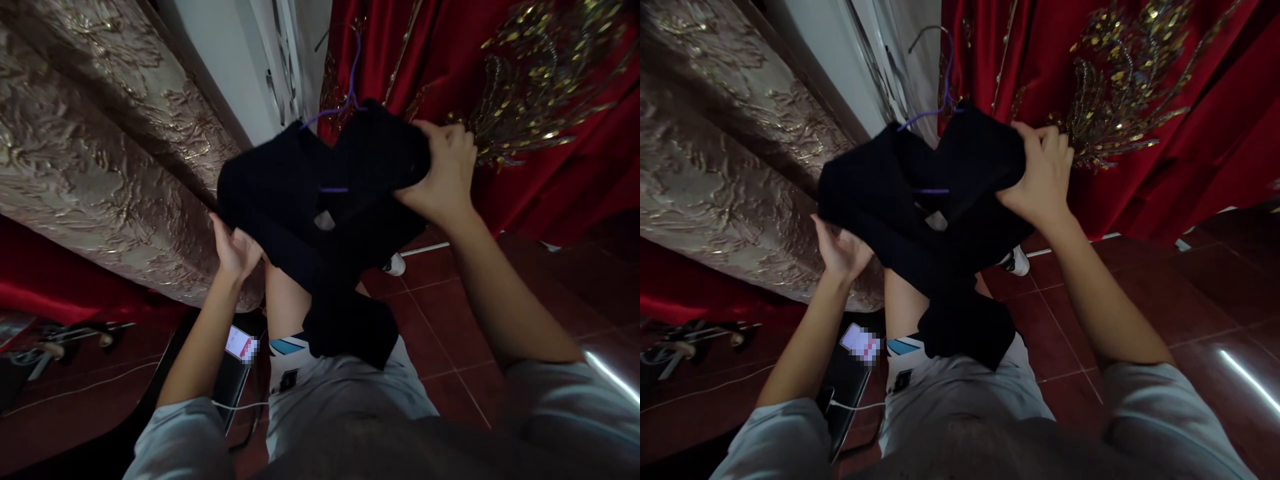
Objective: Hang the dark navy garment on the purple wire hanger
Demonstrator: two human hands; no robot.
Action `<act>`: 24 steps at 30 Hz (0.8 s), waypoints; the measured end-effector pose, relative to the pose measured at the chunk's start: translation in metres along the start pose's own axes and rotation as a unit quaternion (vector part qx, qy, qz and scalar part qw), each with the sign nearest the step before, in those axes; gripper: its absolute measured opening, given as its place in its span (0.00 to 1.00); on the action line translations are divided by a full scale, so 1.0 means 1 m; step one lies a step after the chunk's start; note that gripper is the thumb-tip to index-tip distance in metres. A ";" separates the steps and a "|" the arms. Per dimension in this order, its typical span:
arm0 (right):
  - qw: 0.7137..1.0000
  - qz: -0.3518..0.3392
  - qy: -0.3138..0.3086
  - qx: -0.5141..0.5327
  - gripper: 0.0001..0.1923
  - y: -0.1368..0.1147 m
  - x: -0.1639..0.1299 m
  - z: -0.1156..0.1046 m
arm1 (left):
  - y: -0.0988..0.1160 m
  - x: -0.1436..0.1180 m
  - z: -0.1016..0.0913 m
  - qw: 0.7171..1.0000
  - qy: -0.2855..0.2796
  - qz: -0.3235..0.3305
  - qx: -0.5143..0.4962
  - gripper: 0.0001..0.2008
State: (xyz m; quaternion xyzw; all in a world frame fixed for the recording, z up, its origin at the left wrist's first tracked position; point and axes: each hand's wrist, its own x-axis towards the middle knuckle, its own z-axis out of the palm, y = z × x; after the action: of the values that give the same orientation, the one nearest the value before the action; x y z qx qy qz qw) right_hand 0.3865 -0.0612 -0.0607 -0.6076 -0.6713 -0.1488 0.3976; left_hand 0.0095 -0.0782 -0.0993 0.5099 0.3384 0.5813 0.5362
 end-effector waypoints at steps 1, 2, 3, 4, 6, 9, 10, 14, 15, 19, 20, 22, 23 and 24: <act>1.000 0.012 -0.011 -0.012 0.48 -0.004 0.011 -0.004 | -0.002 0.001 0.002 1.000 0.004 0.003 0.002 0.48; 0.999 0.015 -0.024 -0.017 0.48 -0.010 0.021 -0.006 | -0.003 0.003 0.005 1.000 0.011 0.012 0.003 0.48; 0.999 0.014 -0.036 -0.017 0.47 -0.017 0.029 -0.007 | -0.004 0.005 0.009 0.999 0.019 0.028 0.004 0.46; 0.999 0.008 -0.049 -0.013 0.45 -0.025 0.035 -0.008 | -0.006 0.007 0.012 0.998 0.030 0.047 0.002 0.41; 0.998 -0.017 -0.060 0.000 0.44 -0.040 0.041 -0.007 | -0.010 0.010 0.018 0.995 0.060 0.085 -0.006 0.31; 0.996 -0.063 -0.055 0.023 0.43 -0.055 0.031 -0.010 | -0.019 0.007 0.019 0.987 0.123 0.100 -0.005 0.23; 0.995 -0.077 -0.054 0.028 0.42 -0.057 0.026 -0.012 | -0.023 0.003 0.019 0.985 0.149 0.088 -0.003 0.22; 0.990 -0.128 -0.051 0.029 0.45 -0.052 0.004 -0.027 | -0.037 -0.019 0.015 0.971 0.236 0.040 0.003 0.24; 0.988 -0.144 -0.046 0.035 0.47 -0.049 -0.002 -0.030 | -0.040 -0.025 0.015 0.968 0.247 0.037 0.007 0.23; 0.977 -0.160 -0.004 0.144 0.37 -0.054 -0.029 -0.017 | -0.055 -0.052 0.019 0.959 0.283 0.005 0.009 0.16; 0.974 -0.128 0.020 0.184 0.31 -0.061 -0.038 -0.005 | -0.058 -0.058 0.023 0.957 0.291 -0.006 -0.001 0.16; 0.963 -0.002 0.062 0.261 0.19 -0.078 -0.060 0.030 | -0.063 -0.067 0.033 0.952 0.302 -0.034 -0.033 0.18; 0.951 0.064 0.064 0.297 0.18 -0.087 -0.071 0.051 | -0.064 -0.071 0.040 0.951 0.301 -0.048 -0.051 0.19; 0.935 0.120 0.039 0.333 0.18 -0.096 -0.083 0.072 | -0.064 -0.075 0.046 0.951 0.296 -0.062 -0.064 0.20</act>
State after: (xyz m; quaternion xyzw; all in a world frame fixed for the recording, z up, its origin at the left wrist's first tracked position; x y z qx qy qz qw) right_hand 0.2671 -0.0906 -0.1388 -0.5100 -0.5887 0.1083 0.6177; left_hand 0.0642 -0.1454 -0.1653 0.2571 0.4750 0.6920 0.4789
